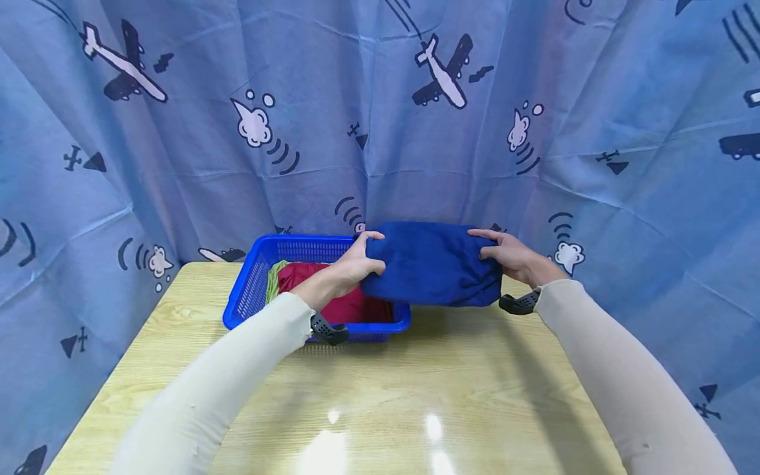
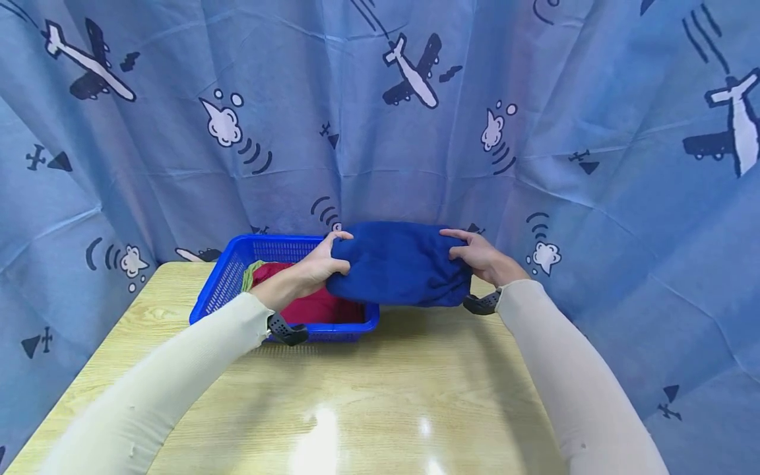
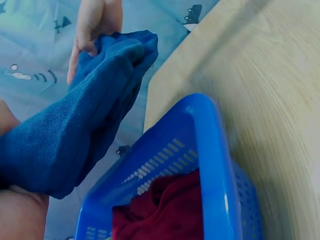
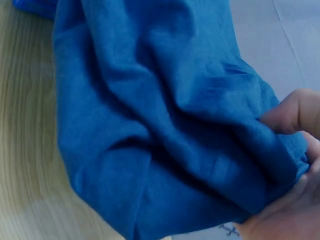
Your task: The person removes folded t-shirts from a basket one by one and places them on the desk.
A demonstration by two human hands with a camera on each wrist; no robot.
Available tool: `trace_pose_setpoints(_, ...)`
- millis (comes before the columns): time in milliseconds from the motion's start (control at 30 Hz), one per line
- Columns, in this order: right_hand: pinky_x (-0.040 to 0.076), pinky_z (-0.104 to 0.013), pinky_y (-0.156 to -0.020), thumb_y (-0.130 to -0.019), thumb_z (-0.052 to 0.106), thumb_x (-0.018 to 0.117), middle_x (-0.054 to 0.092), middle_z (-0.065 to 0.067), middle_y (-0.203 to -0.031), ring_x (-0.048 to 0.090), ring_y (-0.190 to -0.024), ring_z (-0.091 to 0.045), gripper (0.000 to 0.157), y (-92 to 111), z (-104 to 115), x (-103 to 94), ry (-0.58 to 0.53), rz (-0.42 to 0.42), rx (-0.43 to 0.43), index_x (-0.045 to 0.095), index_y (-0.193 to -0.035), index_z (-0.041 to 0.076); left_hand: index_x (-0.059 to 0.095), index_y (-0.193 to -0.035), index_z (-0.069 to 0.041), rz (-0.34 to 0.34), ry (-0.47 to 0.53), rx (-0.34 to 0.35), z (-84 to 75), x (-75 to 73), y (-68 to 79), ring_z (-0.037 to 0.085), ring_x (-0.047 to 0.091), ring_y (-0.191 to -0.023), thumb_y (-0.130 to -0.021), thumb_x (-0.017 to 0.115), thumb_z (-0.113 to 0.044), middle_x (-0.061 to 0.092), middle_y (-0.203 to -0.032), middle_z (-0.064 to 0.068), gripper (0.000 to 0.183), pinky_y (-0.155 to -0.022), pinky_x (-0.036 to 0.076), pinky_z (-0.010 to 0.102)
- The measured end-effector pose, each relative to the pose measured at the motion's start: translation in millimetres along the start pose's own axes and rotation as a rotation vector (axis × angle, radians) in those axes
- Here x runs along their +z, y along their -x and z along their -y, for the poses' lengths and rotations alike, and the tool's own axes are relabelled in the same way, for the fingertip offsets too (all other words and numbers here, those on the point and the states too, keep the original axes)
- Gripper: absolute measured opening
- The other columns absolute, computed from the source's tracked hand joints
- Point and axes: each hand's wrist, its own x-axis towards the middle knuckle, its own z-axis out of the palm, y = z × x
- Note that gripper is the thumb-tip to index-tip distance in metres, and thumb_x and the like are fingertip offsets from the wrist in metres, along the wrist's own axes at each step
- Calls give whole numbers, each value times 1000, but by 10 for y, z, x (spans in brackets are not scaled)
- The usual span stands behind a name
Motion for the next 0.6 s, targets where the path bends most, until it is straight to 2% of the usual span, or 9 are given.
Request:
trace_pose_setpoints(67,37,-42,-110,-90,-2,44,10,-13,-164,25,-145,-33,72,-2,-51,-32,7,-13,9,24,-154,22,33,-136,-18,-10,-9,-1,28,77,-41,27,46,-108,-71,50,12,34,-137,15,74,-85,47,37)
trace_pose_setpoints(200,28,-49,-116,-90,-1,43,2,-15,-164,21,-147,-35,71,-16,-161,-98,39,-44,27,23,-155,21,33,-135,-19,-13,-41,-12,87,230,-122,30,43,-112,-73,52,11,29,-140,14,72,-92,44,41)
trace_pose_setpoints(333,29,-48,-114,-91,-1,42,-1,-16,-164,21,-146,-37,71,-27,-257,-165,84,-68,44,20,-155,20,33,-136,-19,-12,-100,-24,133,403,-179,29,42,-111,-76,54,10,27,-144,14,70,-98,40,42)
trace_pose_setpoints(467,33,-42,-105,-90,-1,43,-4,-19,-163,22,-144,-38,72,-31,-320,-226,143,-98,44,20,-155,18,33,-136,-20,-24,-175,-25,155,581,-224,25,42,-90,-77,56,8,32,-138,14,69,-91,39,40)
trace_pose_setpoints(600,32,-39,-98,-90,-1,44,-6,-23,-162,19,-145,-41,72,-27,-364,-274,214,-142,44,21,-155,16,33,-135,-20,-40,-223,-13,169,729,-281,20,39,-77,-77,57,6,39,-126,12,68,-87,38,38)
